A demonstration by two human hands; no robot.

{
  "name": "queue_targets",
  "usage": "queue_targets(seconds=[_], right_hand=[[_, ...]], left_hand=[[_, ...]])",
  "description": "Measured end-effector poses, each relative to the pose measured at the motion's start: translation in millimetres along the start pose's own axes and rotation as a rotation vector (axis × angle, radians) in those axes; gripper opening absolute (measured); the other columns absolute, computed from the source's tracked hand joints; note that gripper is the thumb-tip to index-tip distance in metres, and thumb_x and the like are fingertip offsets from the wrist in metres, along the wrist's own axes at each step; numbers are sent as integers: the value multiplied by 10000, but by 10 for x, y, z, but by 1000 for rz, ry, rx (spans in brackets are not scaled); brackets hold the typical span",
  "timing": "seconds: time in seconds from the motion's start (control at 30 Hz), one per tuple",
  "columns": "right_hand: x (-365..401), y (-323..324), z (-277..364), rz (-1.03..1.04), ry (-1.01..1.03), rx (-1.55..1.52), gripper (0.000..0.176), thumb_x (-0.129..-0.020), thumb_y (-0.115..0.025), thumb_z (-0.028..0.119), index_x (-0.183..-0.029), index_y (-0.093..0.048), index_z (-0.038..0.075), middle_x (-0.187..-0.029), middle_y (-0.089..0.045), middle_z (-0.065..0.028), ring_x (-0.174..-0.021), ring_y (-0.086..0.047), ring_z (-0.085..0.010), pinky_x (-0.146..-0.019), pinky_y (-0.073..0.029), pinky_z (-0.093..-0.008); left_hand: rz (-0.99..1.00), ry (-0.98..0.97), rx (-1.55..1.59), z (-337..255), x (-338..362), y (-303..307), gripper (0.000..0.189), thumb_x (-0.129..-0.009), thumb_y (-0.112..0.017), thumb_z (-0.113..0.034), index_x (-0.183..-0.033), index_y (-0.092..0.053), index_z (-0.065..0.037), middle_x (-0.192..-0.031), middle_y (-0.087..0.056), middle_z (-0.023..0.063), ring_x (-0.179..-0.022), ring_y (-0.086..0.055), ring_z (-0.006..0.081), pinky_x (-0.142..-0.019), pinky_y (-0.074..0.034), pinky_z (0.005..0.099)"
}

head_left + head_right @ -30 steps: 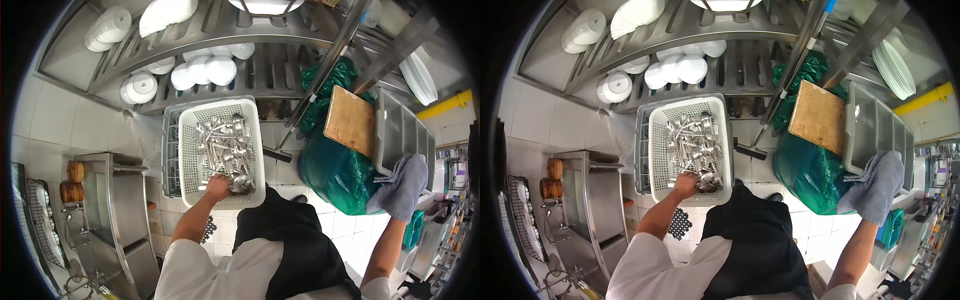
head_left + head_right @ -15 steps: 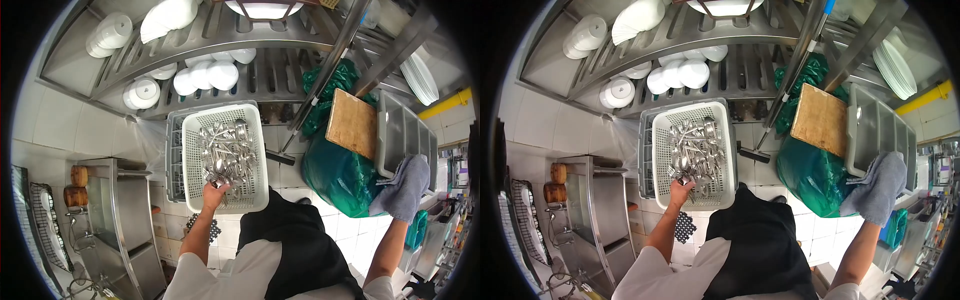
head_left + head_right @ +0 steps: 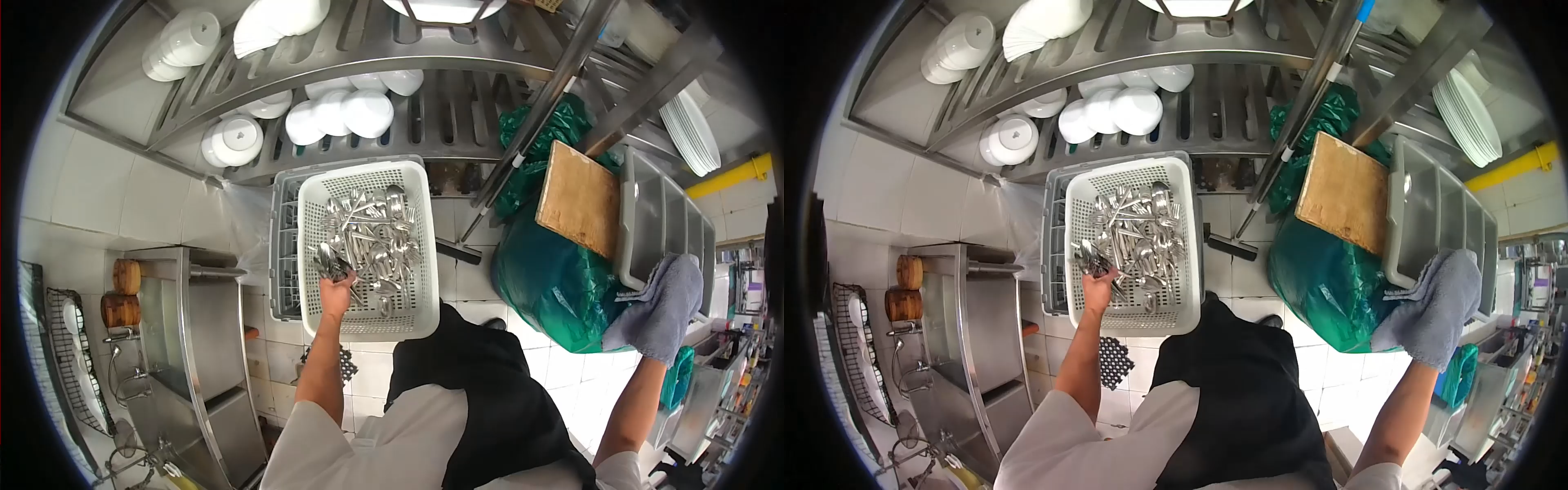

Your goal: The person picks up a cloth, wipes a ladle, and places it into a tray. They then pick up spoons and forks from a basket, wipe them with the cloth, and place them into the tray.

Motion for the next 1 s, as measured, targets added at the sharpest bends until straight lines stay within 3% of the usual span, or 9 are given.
queue_targets(seconds=[0.1, 0.17, 0.3, 0.47, 0.6, 0.77, 0.83, 0.97, 1.0], right_hand=[[-15, 152, 255, 117, 43, 393, 175, -899, -485, 134, -983, -607, 40, -932, -615, -171, -896, -608, -292, -765, -482, -370], [-61, -15, -14, 34, -277, -161, 194, -917, -455, 137, -965, -621, 47, -939, -621, -164, -888, -606, -289, -763, -481, -367], [-43, 184, 268, 102, -44, 271, 206, -915, -451, 148, -952, -627, 47, -938, -626, -164, -889, -609, -290, -757, -480, -362], [-122, 89, 109, 29, -56, 230, 272, -905, -415, 188, -846, -612, 10, -788, -642, -206, -762, -645, -339, -622, -475, -441], [-65, 236, 244, 2, -207, 45, 245, -894, -442, 184, -851, -616, 16, -784, -639, -203, -764, -633, -356, -638, -478, -436], [-49, -254, -313, -79, 97, 286, 196, -931, -467, 192, -977, -602, 58, -881, -608, -104, -773, -586, -241, -677, -487, -356], [-54, -125, -168, -26, 93, 366, 186, -910, -481, 179, -953, -609, 51, -870, -618, -125, -779, -600, -268, -679, -490, -370], [-1, 168, 195, -32, 30, 305, 160, -853, -515, 148, -888, -625, 37, -853, -632, -190, -809, -631, -330, -677, -494, -413], [18, 265, 302, -33, 32, 299, 160, -853, -515, 148, -888, -625, 37, -853, -632, -190, -809, -631, -330, -677, -494, -413]], left_hand=[[154, 80, -165, -14, -169, 13, 138, -759, -724, -103, -807, -661, 10, -754, -676, 76, -665, -613, 164, -626, -475, 308], [270, -103, -612, -40, -171, -48, 244, -731, -740, -170, -871, -668, 16, -796, -692, 163, -747, -672, 301, -682, -517, 381], [640, -308, -1229, 0, -133, -252, 248, -780, -632, -196, -952, -665, -21, -936, -684, 181, -905, -647, 361, -838, -491, 433], [649, -340, -1378, 296, -38, -358, 261, -833, -581, -196, -1061, -643, -87, -1147, -612, 113, -1138, -544, 250, -953, -410, 441], [491, -288, -1215, 301, 108, -326, 258, -793, -627, -181, -1025, -656, -71, -1097, -558, 114, -1091, -522, 304, -929, -421, 428], [278, -400, -986, 11, 241, -203, 162, -742, -654, -133, -869, -685, -38, -1014, -594, 126, -990, -565, 339, -870, -465, 396], [229, -166, -628, 134, 205, -94, 171, -717, -675, -131, -832, -679, -4, -865, -668, 131, -811, -627, 341, -745, -497, 405], [83, -292, -222, -79, 382, -35, 194, -750, -754, -148, -800, -681, 24, -762, -700, 101, -650, -640, 238, -687, -493, 361], [-21, 221, -153, -15, 411, -85, 208, -770, -763, -152, -816, -680, 33, -773, -703, 84, -652, -625, 191, -707, -488, 342]])
Point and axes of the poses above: each hand's wrist, its own x-axis away from the middle knuckle, its own y-axis out of the back of the hand, z = x × y, the point moved 2 cm from there along -x, towards the middle knuckle
